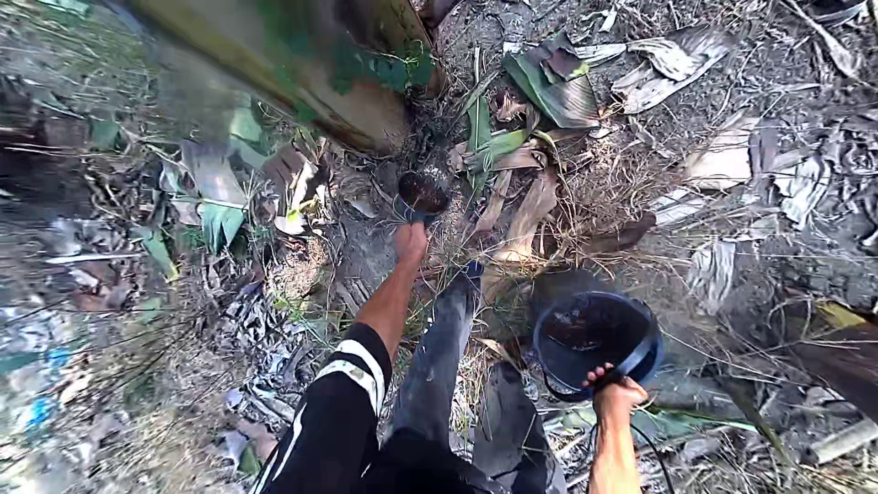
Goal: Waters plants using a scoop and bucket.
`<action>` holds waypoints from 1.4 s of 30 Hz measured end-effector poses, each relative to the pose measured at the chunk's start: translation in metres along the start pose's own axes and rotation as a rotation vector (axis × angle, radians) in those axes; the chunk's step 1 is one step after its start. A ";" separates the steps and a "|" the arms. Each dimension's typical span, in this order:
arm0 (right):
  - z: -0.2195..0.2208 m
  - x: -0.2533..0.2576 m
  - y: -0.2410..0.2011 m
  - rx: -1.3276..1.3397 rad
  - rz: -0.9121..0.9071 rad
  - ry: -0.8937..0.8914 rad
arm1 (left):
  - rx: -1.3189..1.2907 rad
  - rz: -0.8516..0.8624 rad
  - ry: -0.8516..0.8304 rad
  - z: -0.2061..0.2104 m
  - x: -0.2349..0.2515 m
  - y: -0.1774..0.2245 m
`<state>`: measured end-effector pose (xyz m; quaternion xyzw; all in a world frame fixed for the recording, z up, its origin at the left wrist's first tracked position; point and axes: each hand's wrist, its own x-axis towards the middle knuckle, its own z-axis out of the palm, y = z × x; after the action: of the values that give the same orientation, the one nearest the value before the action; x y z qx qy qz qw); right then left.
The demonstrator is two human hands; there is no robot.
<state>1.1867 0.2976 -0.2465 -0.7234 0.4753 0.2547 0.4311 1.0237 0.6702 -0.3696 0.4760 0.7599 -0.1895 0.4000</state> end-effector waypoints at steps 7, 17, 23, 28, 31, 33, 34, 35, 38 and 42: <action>0.014 -0.004 -0.007 0.010 0.024 0.011 | -0.111 -0.073 -0.022 -0.006 0.007 0.006; 0.022 -0.006 -0.010 0.018 0.050 -0.011 | -0.111 -0.096 -0.053 -0.025 -0.015 0.050; 0.025 -0.005 -0.015 0.003 0.100 0.007 | -0.133 -0.031 0.007 -0.024 -0.024 0.072; 0.036 -0.007 -0.018 0.059 0.134 0.057 | -0.010 0.163 -0.096 -0.008 -0.028 0.108; 0.033 0.001 -0.015 0.106 0.161 0.087 | 0.177 0.195 -0.124 0.004 -0.038 0.155; 0.029 0.001 -0.016 0.100 0.153 0.079 | 0.261 0.157 -0.121 0.012 -0.049 0.186; 0.028 0.000 -0.018 0.094 0.140 0.074 | 0.288 0.162 -0.119 0.018 -0.051 0.197; 0.027 0.000 -0.020 0.087 0.128 0.065 | 0.301 0.174 -0.127 0.022 -0.051 0.205; 0.029 0.000 -0.020 0.105 0.127 0.087 | 0.311 0.212 -0.147 0.030 -0.046 0.218; 0.037 -0.004 -0.021 0.119 0.134 0.098 | 0.314 0.225 -0.108 0.027 -0.049 0.228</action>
<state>1.2059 0.3354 -0.2534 -0.6747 0.5573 0.2185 0.4318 1.2461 0.7331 -0.3264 0.6038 0.6405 -0.2847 0.3796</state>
